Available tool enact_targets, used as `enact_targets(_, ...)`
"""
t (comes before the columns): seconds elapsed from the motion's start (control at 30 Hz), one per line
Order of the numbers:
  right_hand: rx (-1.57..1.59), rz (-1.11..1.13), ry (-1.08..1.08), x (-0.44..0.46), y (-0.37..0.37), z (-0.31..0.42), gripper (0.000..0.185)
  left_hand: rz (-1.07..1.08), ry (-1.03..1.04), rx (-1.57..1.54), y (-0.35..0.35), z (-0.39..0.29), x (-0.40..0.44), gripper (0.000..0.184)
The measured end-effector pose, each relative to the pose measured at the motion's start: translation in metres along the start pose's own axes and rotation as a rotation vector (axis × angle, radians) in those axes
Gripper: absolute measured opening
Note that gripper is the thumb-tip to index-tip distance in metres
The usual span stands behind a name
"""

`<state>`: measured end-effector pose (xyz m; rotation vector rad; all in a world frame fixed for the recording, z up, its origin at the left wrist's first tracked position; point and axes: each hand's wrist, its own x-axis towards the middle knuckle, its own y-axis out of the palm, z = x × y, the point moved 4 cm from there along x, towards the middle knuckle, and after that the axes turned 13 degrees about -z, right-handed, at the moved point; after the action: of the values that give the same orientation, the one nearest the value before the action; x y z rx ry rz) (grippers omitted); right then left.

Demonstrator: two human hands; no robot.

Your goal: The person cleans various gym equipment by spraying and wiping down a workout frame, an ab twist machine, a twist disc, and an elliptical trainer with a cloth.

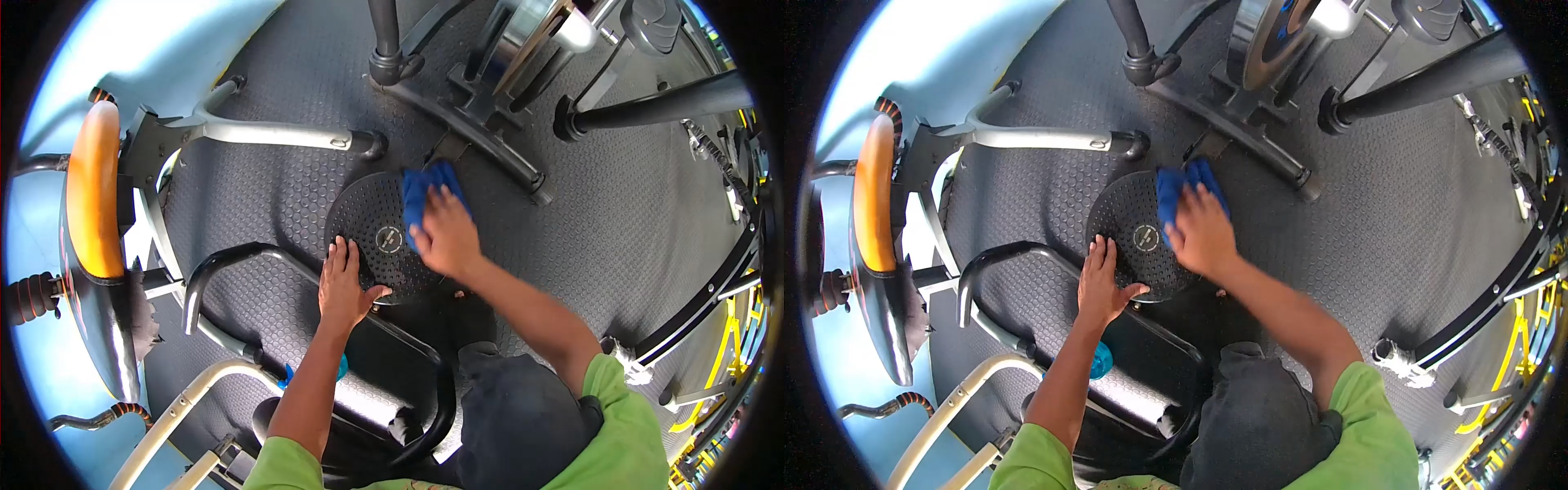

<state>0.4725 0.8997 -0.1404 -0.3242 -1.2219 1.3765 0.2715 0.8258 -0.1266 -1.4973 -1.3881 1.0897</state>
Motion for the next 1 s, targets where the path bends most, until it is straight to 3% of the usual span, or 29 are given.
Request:
enact_targets(0.07,0.144,0.236,-0.140,-0.038,-0.006,0.034,0.046,0.012,-0.029,-0.012,-0.001,0.000,0.001,0.100)
enact_targets(0.13,0.304,0.312,-0.237,-0.081,-0.012,0.063,0.047,0.064,0.002,0.085,0.002,0.002,0.002,0.093)
enact_targets(0.2,0.282,0.193,-0.264,-0.080,-0.023,0.063,0.045,0.048,-0.023,0.014,-0.003,-0.004,0.001,0.093)
enact_targets(0.27,0.375,0.586,-0.197,-0.063,-0.017,0.050,0.043,0.045,-0.055,0.015,-0.003,-0.006,-0.001,0.093)
enact_targets(0.3,0.364,0.588,-0.139,-0.047,-0.023,0.046,0.040,0.041,-0.032,0.051,0.003,-0.002,-0.002,0.098)
enact_targets(0.37,0.492,0.173,0.043,-0.014,-0.036,0.023,0.034,0.030,-0.046,0.012,-0.005,-0.009,0.000,0.101)
enact_targets(0.43,0.409,-0.112,0.091,0.022,-0.040,-0.007,0.035,0.012,-0.076,-0.033,-0.006,-0.010,0.002,0.105)
enact_targets(0.57,0.255,-0.166,0.163,0.051,-0.007,-0.034,0.039,0.062,-0.067,0.074,-0.006,-0.013,0.004,0.109)
enact_targets(0.67,0.046,-0.059,0.110,0.043,0.013,-0.028,0.040,0.059,-0.073,0.072,-0.008,-0.014,0.007,0.107)
enact_targets(0.73,-0.083,0.449,0.448,0.046,-0.002,-0.024,0.041,0.039,-0.076,0.063,-0.008,-0.013,0.004,0.108)
enact_targets(0.77,-0.139,0.562,0.534,0.044,-0.007,-0.024,0.041,0.041,-0.072,0.058,-0.009,-0.013,0.005,0.107)
enact_targets(0.8,-0.139,0.556,0.529,0.044,-0.005,-0.028,0.041,0.045,-0.066,0.053,-0.009,-0.013,0.007,0.107)
enact_targets(0.87,-0.080,0.322,0.448,0.043,0.000,-0.037,0.041,0.047,-0.064,0.049,-0.009,-0.013,0.009,0.107)
enact_targets(0.9,-0.084,0.335,0.453,0.043,0.008,-0.040,0.041,0.039,-0.074,0.049,-0.009,-0.013,0.009,0.107)
enact_targets(0.97,0.040,0.101,0.255,0.054,0.015,-0.034,0.038,0.059,-0.084,0.054,-0.008,-0.014,0.006,0.108)
enact_targets(1.0,0.037,0.095,0.267,0.051,0.010,-0.036,0.038,0.064,-0.072,0.057,-0.006,-0.013,0.004,0.108)
